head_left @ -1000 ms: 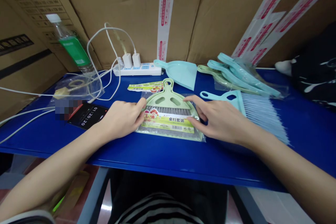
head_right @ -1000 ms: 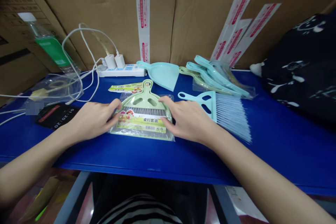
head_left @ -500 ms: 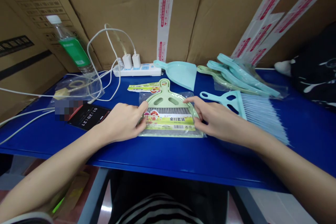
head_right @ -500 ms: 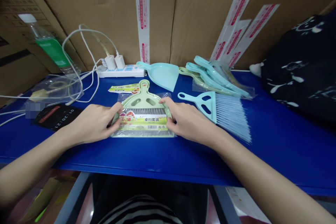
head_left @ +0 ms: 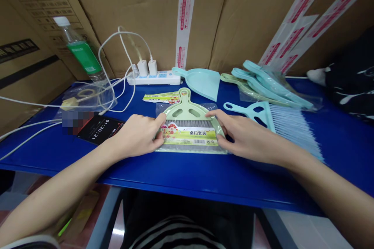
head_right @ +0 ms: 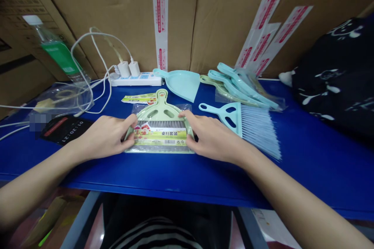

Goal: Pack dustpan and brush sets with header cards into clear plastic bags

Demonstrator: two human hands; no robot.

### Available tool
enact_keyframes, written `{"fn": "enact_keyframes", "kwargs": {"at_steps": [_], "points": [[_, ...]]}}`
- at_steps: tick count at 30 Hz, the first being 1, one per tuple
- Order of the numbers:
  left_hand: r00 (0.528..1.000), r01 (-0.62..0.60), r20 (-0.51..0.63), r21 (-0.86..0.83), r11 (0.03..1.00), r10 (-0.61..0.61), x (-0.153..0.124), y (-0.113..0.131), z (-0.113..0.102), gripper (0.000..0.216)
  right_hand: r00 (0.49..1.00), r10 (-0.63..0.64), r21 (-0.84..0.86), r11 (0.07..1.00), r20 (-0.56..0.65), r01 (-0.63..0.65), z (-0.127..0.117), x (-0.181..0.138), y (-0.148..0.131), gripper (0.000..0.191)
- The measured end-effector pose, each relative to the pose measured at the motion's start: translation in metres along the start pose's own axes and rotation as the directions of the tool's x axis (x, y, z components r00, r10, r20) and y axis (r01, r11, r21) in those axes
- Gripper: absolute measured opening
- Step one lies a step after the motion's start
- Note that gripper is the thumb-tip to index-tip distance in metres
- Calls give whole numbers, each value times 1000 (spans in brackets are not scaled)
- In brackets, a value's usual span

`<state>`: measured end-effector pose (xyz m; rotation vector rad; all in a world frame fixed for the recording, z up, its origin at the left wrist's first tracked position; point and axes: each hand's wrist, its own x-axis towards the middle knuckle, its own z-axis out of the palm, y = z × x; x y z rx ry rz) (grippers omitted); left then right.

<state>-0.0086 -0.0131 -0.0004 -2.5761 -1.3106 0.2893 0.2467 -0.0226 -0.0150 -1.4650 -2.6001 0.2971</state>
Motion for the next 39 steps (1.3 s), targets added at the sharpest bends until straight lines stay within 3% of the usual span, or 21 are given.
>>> {"fn": "enact_keyframes", "kwargs": {"at_steps": [12, 23, 39], "points": [[999, 50, 14, -161, 986, -48, 0, -4, -1, 18, 999, 40, -34, 999, -18, -40, 4, 1, -3, 49], [998, 52, 26, -110, 993, -49, -1, -2, -1, 20, 997, 78, -5, 997, -18, -78, 2, 2, -7, 48], [999, 22, -29, -110, 994, -26, -1, -3, 1, 18, 1000, 16, 13, 1000, -11, -15, 1, -2, -2, 46]]}}
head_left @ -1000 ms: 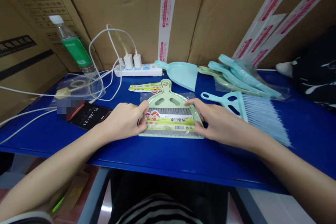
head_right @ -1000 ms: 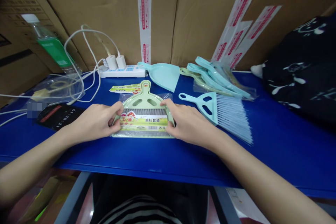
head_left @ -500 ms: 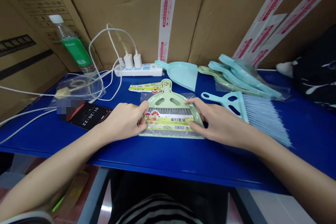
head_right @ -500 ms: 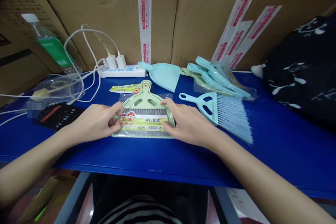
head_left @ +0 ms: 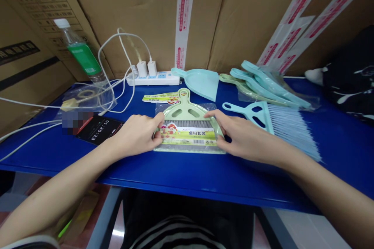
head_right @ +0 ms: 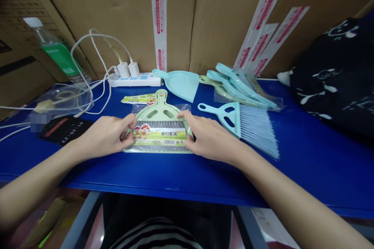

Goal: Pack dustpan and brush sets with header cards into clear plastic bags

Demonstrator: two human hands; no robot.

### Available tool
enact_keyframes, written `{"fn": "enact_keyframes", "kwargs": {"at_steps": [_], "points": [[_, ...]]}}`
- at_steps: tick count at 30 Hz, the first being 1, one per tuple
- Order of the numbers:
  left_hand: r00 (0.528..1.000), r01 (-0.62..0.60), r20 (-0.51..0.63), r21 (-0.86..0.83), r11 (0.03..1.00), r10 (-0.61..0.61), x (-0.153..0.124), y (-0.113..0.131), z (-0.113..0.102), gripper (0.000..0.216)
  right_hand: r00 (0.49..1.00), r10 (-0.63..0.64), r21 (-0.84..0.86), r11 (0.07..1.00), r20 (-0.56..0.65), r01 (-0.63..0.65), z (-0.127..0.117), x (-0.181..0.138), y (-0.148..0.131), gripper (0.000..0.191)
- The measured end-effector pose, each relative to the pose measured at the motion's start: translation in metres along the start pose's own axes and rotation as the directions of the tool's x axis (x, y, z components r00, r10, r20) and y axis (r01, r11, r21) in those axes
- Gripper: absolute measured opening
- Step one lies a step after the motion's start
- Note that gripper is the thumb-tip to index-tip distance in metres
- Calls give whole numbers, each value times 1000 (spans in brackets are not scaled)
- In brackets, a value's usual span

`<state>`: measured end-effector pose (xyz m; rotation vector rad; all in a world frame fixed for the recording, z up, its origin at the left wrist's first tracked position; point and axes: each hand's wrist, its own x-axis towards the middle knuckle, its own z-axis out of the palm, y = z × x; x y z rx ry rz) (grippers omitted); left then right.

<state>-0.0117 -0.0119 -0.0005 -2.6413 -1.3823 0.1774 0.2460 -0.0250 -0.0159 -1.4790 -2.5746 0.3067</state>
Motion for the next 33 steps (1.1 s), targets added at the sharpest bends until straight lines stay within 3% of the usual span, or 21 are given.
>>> {"fn": "enact_keyframes", "kwargs": {"at_steps": [7, 13, 26, 33], "points": [[999, 10, 40, 20, 1000, -11, 0, 1, -3, 18, 998, 66, -54, 996, 17, -65, -2, 3, -7, 45], [999, 4, 39, 47, 999, -6, 0, 1, -3, 20, 992, 95, -98, 990, -80, -103, 3, 5, -12, 42], [999, 4, 43, 26, 1000, -5, 0, 1, -2, 19, 998, -9, 154, 988, 63, -1, -4, 1, 6, 43], [999, -11, 37, 65, 998, 9, -1, 2, -2, 18, 995, 94, 176, 980, 16, -95, -4, 5, 4, 43]]}}
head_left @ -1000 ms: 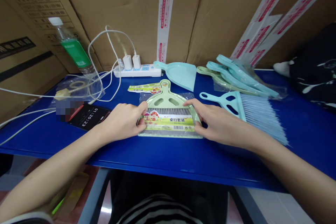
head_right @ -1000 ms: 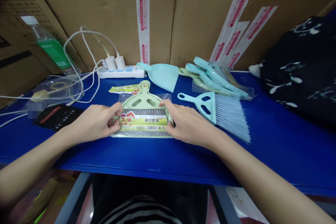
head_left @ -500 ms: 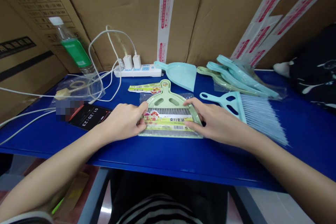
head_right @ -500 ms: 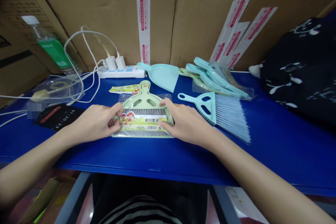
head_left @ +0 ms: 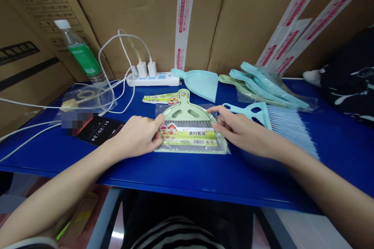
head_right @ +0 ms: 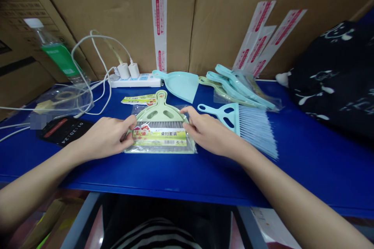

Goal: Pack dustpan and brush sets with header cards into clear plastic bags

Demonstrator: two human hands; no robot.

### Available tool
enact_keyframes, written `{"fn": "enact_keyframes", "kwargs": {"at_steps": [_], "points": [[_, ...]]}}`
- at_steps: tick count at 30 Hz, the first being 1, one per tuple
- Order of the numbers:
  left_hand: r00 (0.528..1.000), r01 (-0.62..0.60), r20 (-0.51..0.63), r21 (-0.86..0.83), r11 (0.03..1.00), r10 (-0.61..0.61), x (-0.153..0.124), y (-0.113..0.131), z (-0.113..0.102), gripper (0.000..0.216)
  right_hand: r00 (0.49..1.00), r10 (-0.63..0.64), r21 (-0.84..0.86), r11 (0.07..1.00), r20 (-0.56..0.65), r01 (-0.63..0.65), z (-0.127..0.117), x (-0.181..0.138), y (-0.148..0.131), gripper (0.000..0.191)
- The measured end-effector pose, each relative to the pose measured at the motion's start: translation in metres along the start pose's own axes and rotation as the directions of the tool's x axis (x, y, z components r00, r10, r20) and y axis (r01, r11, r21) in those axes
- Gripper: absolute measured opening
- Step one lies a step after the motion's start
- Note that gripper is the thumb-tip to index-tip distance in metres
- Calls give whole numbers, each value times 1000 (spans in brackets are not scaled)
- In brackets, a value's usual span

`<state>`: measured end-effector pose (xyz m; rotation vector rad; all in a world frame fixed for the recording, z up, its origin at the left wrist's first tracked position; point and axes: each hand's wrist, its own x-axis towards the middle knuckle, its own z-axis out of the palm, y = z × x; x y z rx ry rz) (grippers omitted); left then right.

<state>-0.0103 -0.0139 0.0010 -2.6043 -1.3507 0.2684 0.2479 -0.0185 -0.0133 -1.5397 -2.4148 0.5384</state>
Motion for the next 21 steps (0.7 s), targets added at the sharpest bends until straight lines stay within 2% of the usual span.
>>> {"fn": "enact_keyframes", "kwargs": {"at_steps": [3, 8, 14, 17, 19, 21], "points": [[1000, -2, 6, 6, 1000, 2, 1, 1, -1, 18, 997, 54, -54, 997, -58, -57, 1, 2, 0, 47], [1000, 3, 21, 17, 1000, -3, 1, 1, -1, 17, 999, 5, -57, 998, -46, -7, 4, 4, 4, 51], [999, -43, -13, 43, 998, 43, 0, 1, 1, 17, 978, -52, -59, 997, -204, 40, 3, 6, 8, 44], [996, -76, -48, 25, 997, 78, -1, 0, 2, 18, 968, 6, 61, 998, -249, 9, 2, 7, 8, 47], [993, -96, -65, 2, 995, 96, -1, 0, 2, 20, 972, 56, 239, 971, -229, 0, 1, 9, 9, 54], [991, -111, -74, -10, 994, 110, -1, 0, 3, 24, 978, 122, 453, 891, -169, -33, 1, 11, 11, 62]]}}
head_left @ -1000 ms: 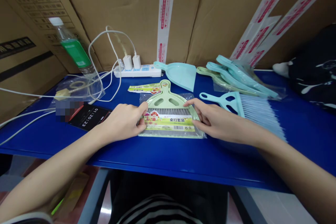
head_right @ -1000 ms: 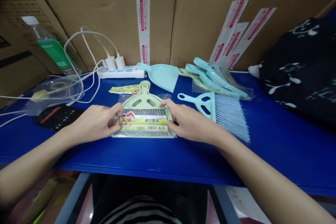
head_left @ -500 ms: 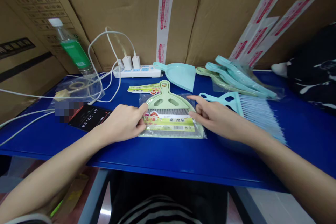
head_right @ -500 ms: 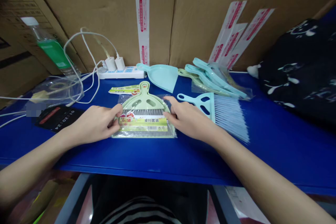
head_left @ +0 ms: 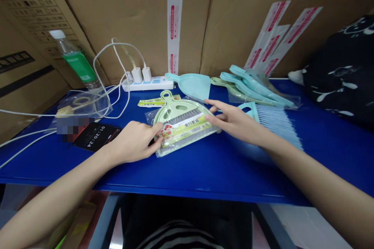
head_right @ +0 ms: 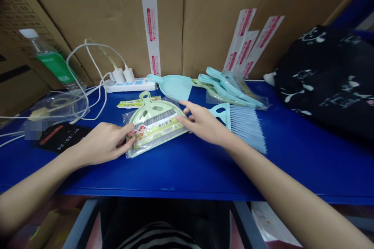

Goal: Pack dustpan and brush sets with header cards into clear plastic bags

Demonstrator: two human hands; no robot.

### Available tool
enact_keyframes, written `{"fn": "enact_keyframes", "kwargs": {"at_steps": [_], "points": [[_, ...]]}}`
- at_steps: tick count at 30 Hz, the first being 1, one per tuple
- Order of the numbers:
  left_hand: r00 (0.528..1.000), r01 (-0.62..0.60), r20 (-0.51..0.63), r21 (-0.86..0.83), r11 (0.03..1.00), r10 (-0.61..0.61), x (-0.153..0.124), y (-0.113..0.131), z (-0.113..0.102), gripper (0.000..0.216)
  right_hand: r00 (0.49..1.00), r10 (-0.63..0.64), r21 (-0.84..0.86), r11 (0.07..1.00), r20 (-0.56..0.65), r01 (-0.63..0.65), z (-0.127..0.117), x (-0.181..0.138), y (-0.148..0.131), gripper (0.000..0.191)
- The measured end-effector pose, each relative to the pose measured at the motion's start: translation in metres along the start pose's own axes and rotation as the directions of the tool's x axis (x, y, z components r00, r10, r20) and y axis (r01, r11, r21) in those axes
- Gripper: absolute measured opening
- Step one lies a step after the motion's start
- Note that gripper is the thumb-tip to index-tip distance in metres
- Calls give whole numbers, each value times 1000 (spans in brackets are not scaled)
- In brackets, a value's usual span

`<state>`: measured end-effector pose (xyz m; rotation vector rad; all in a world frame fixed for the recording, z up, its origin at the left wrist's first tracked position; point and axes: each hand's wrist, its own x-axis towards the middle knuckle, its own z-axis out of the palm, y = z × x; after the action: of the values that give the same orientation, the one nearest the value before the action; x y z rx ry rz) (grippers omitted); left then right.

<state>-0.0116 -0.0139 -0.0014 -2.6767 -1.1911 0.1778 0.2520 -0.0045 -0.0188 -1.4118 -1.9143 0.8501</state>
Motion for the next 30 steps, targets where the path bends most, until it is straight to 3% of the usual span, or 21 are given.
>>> {"fn": "enact_keyframes", "kwargs": {"at_steps": [4, 9, 12, 16, 21, 25, 30], "points": [[998, -57, -22, -35, 998, 56, 0, 1, 1, 28, 983, 180, 375, 910, 31, -178, 1, 5, 2, 64], [976, -214, -61, -163, 963, 207, -2, 6, 2, 24, 964, 242, 678, 692, 108, -249, 5, 9, 1, 28], [954, -298, -84, -249, 922, 286, -3, 9, 2, 19, 964, 190, 712, 650, 189, -267, 7, 8, 1, 17], [934, -356, -87, -291, 888, 346, -4, 11, 3, 17, 954, 110, 717, 637, 280, -284, 11, 5, 0, 23], [903, -422, -204, -261, 868, 377, -3, 8, 8, 19, 970, 118, 727, 644, 211, -237, 12, 5, 0, 23], [899, -341, -339, -148, 928, 276, -1, 1, 11, 26, 965, 216, 712, 655, 147, -255, 9, 7, -2, 19], [897, -126, -424, 23, 992, 123, 1, -7, 11, 32, 940, 328, 705, 644, 96, -297, 5, 9, -7, 27]]}}
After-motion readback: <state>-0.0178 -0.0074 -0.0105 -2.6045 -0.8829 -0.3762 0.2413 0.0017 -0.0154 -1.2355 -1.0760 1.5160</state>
